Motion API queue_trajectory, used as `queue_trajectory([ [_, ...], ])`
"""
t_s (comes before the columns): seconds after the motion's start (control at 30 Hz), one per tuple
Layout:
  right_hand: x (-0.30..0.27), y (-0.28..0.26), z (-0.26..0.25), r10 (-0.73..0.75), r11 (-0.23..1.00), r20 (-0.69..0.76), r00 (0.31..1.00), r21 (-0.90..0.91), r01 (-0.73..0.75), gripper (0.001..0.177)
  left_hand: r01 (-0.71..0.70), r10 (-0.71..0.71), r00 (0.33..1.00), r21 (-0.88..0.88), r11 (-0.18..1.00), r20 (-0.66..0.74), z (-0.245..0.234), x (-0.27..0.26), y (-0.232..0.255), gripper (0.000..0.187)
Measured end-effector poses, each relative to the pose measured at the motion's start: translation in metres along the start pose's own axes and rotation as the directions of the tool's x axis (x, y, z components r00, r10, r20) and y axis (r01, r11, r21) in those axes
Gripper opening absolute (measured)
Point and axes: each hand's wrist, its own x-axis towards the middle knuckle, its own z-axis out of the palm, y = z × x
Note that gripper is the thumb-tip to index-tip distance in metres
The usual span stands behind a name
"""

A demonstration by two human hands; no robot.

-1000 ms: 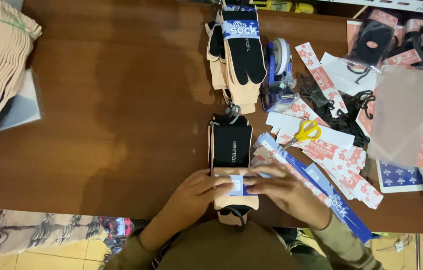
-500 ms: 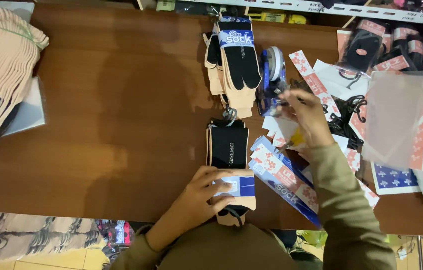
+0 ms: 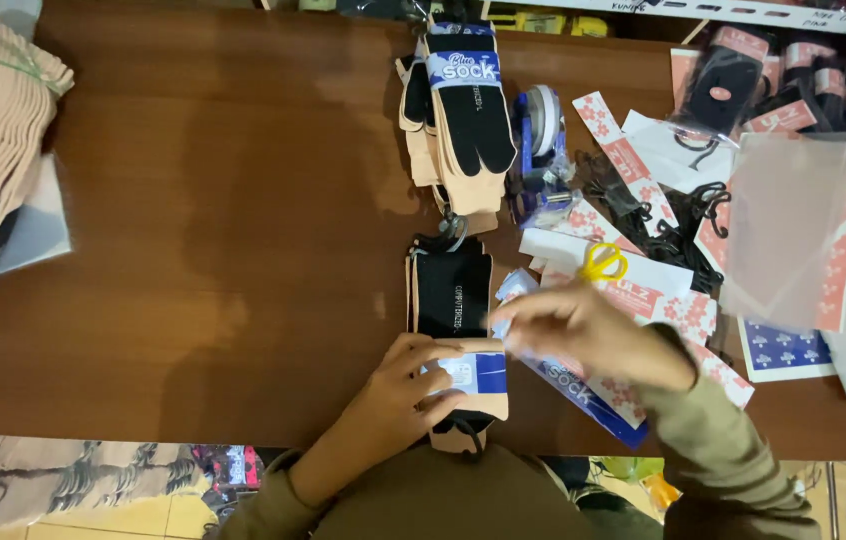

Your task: Applying paper labels to pairs of socks and stacking them neatly on a work surface

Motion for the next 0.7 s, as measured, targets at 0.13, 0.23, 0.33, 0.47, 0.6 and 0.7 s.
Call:
queue_trajectory([
  [0.13, 0.004, -0.012, 0.042, 0.299, 0.931, 0.013, 0.954, -0.222, -0.289, 0.036, -0.006, 0.006, 1.000, 0.033, 0.999, 0.008, 0.002, -0.002, -0.005, 0.029],
  [0.23, -0.003, 0.013, 0.032, 0.364, 0.874, 0.020, 0.931, -0.353, -0.334, 0.049, -0.001, 0.001, 1.000, 0.032, 1.000, 0.008, -0.003, -0.001, -0.011, 0.027],
  [0.33, -0.032, 0.031, 0.015, 0.524, 0.786, -0.148, 0.839, -0.295, -0.543, 0.065, 0.343, -0.324, 0.929, -0.088, 0.935, 0.179, -0.012, 0.000, -0.025, 0.020],
  [0.47, -0.083, 0.127, 0.025, 0.463, 0.689, -0.380, 0.800, -0.413, -0.595, 0.053, 0.447, -0.469, 0.877, -0.540, 0.714, 0.106, -0.029, 0.022, -0.032, 0.025],
  [0.6, -0.106, 0.170, 0.050, 0.303, 0.622, -0.554, 0.775, -0.501, -0.601, 0.050, 0.414, -0.402, 0.910, -0.308, 0.857, 0.105, -0.028, 0.033, -0.017, 0.045],
  [0.7, -0.107, 0.186, 0.052, 0.137, 0.732, -0.623, 0.771, -0.461, -0.502, 0.037, 0.342, -0.276, 0.936, -0.367, 0.865, 0.221, -0.038, 0.064, -0.001, 0.032],
])
